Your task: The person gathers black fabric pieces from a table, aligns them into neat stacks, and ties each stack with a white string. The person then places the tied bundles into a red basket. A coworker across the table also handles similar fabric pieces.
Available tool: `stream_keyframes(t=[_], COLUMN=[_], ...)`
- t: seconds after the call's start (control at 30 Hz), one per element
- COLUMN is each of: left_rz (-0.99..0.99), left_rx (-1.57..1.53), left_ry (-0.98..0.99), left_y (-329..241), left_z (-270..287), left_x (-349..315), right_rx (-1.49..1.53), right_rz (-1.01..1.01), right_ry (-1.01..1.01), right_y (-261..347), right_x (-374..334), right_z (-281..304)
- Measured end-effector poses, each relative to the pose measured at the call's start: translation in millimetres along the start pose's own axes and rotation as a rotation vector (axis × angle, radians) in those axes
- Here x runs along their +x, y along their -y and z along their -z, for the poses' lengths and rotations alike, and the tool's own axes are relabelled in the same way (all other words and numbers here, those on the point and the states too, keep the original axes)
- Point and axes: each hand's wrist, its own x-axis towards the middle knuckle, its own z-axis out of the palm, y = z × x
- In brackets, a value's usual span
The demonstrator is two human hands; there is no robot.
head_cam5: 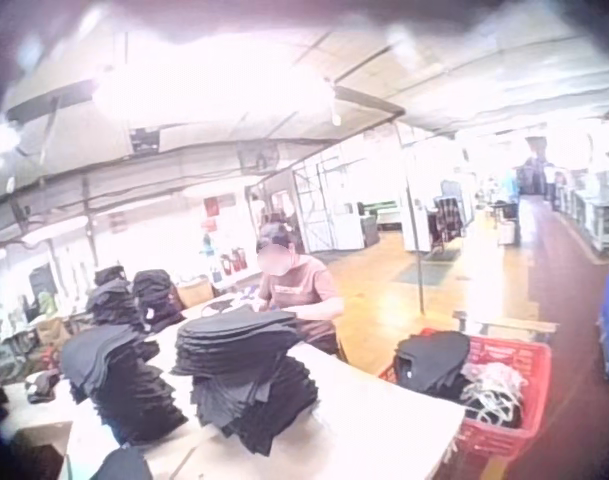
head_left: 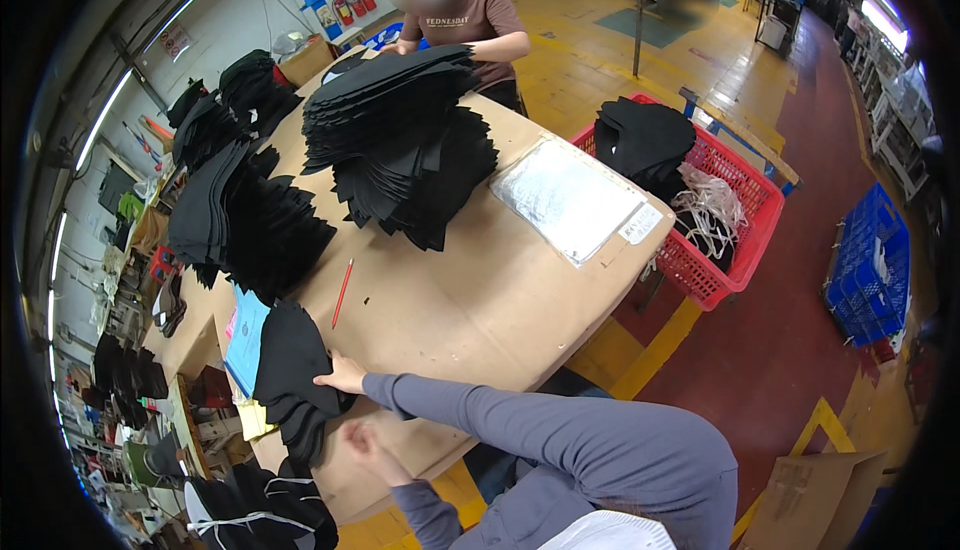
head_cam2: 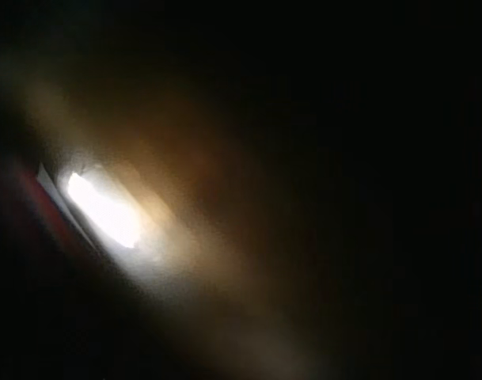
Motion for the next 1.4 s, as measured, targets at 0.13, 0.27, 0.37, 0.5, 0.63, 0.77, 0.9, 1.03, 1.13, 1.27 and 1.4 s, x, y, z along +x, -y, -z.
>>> stream_keyframes(t=[0.13,0.27,0.37,0.5,0.63,0.77,0.9,1.03,1.13,1.27,1.4], left_rz=[0.206,0.172,0.265,0.034,-0.457,-0.513,-0.467,-0.456,-0.446,-0.424,-0.443], left_rx=[-0.11,-0.054,-0.112,-0.045,0.147,0.81,0.724,0.82,0.817,0.828,0.841], left_ry=[0.314,0.373,0.462,0.757,0.841,0.699,0.822,0.793,0.809,0.811,0.826], left_y=[3,8,-10,-50,-82,-45,-77,-75,-81,-84,-84], left_z=[-37,-75,-127,-245,-380,-441,-454,-442,-443,-444,-449], left_x=[-69,-92,-83,-66,-59,-66,-83,-77,-78,-77,-78], right_rx=[0.435,0.631,0.425,0.725,0.701,0.557,0.307,0.745,0.678,0.473,0.323], right_rz=[0.059,-0.122,0.034,0.233,0.259,0.003,-0.151,-0.031,-0.079,0.019,0.252], right_ry=[0.263,0.647,0.458,-0.621,-1.14,-1.391,-1.371,-1.113,-1.294,-1.466,-1.827], right_y=[-50,-103,-96,-112,-141,-175,-255,-256,-259,-244,-259], right_x=[-55,-185,-292,-379,-390,-324,-321,-287,-276,-252,-220], right_z=[50,202,353,490,588,657,752,751,752,747,726])
